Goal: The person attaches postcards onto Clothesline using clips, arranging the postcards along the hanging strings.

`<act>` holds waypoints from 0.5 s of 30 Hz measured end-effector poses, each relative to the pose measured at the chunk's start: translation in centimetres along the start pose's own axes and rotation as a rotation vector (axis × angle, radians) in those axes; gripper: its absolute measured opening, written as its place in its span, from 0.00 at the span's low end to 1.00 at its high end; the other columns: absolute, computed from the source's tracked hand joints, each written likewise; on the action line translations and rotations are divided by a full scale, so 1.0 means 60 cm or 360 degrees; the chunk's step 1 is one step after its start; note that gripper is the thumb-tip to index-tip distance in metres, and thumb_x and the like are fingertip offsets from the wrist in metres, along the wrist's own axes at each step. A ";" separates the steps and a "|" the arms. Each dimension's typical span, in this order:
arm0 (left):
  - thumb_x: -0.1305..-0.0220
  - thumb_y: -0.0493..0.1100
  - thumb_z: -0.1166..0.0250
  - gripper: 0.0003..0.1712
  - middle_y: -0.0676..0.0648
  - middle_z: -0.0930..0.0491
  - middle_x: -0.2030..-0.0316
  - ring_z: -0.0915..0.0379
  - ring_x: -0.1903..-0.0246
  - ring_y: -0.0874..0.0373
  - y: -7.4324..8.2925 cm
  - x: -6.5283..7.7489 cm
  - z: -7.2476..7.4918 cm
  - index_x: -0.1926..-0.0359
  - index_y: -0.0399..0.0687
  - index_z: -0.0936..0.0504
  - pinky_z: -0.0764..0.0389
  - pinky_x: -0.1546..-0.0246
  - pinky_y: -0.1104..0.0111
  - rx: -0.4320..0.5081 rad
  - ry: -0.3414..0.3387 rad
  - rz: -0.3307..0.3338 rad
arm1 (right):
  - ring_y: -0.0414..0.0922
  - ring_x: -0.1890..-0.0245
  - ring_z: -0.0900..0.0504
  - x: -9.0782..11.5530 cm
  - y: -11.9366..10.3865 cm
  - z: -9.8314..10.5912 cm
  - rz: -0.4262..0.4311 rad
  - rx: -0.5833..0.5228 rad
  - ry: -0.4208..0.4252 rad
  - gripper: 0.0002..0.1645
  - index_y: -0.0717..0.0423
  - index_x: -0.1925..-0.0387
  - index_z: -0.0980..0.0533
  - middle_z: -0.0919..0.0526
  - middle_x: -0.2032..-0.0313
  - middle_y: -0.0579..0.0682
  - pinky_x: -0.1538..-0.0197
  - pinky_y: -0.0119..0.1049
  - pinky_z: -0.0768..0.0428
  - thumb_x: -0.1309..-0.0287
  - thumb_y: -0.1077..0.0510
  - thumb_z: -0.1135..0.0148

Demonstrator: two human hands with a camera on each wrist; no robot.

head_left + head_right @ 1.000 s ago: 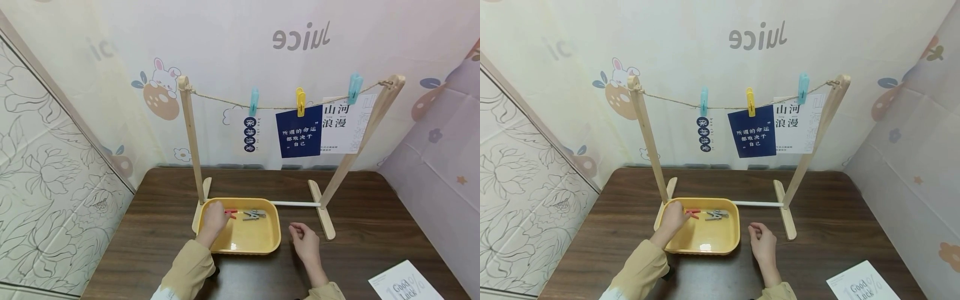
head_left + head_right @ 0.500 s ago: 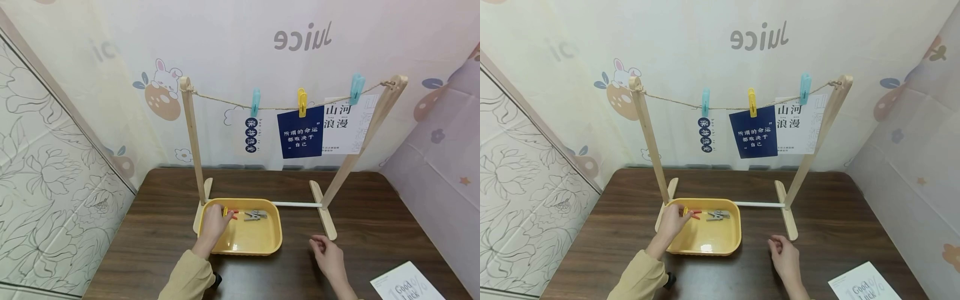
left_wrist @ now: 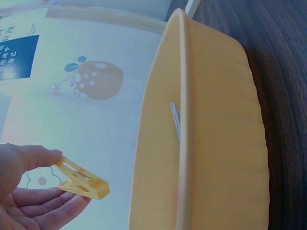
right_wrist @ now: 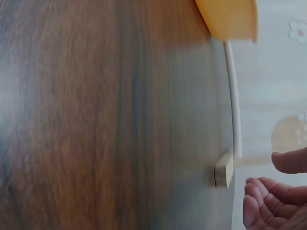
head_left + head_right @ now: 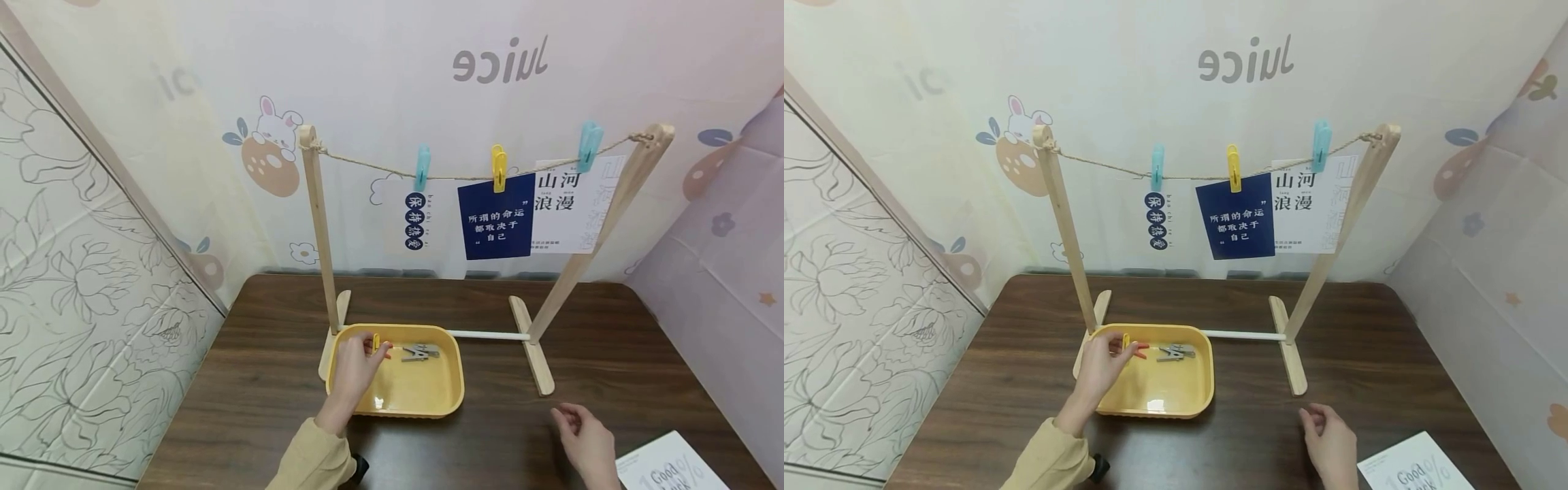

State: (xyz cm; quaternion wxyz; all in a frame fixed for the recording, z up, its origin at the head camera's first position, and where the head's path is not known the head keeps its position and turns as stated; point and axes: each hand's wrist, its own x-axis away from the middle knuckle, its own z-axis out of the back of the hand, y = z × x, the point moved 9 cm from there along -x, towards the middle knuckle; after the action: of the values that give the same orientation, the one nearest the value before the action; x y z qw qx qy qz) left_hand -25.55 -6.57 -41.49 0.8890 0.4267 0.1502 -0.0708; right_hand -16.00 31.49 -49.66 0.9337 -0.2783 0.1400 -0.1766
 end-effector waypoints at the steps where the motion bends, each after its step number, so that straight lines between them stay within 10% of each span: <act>1: 0.49 0.42 0.33 0.10 0.51 0.26 0.84 0.34 0.83 0.65 0.002 0.000 0.001 0.78 0.39 0.22 0.32 0.83 0.76 0.0001 0.0008 -0.0011 | 0.43 0.81 0.29 0.001 0.010 0.004 -0.0031 0.0013 0.0004 0.15 0.71 0.65 0.26 0.24 0.80 0.52 0.77 0.38 0.32 0.46 0.59 0.43; 15: 0.50 0.39 0.33 0.09 0.44 0.23 0.77 0.26 0.76 0.56 0.022 0.010 0.023 0.72 0.35 0.22 0.22 0.75 0.65 0.0175 0.0144 0.0006 | 0.62 0.69 0.26 -0.002 0.161 0.031 -0.0611 0.0189 -0.0072 0.29 0.79 0.58 0.35 0.24 0.75 0.66 0.65 0.50 0.30 0.42 0.51 0.48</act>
State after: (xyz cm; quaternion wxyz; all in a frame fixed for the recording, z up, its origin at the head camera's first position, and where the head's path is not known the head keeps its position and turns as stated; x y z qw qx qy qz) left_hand -24.37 -6.83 -39.91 0.8567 0.4779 0.1853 -0.0581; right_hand -12.98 39.98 -53.64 0.9006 -0.2481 0.0526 -0.3530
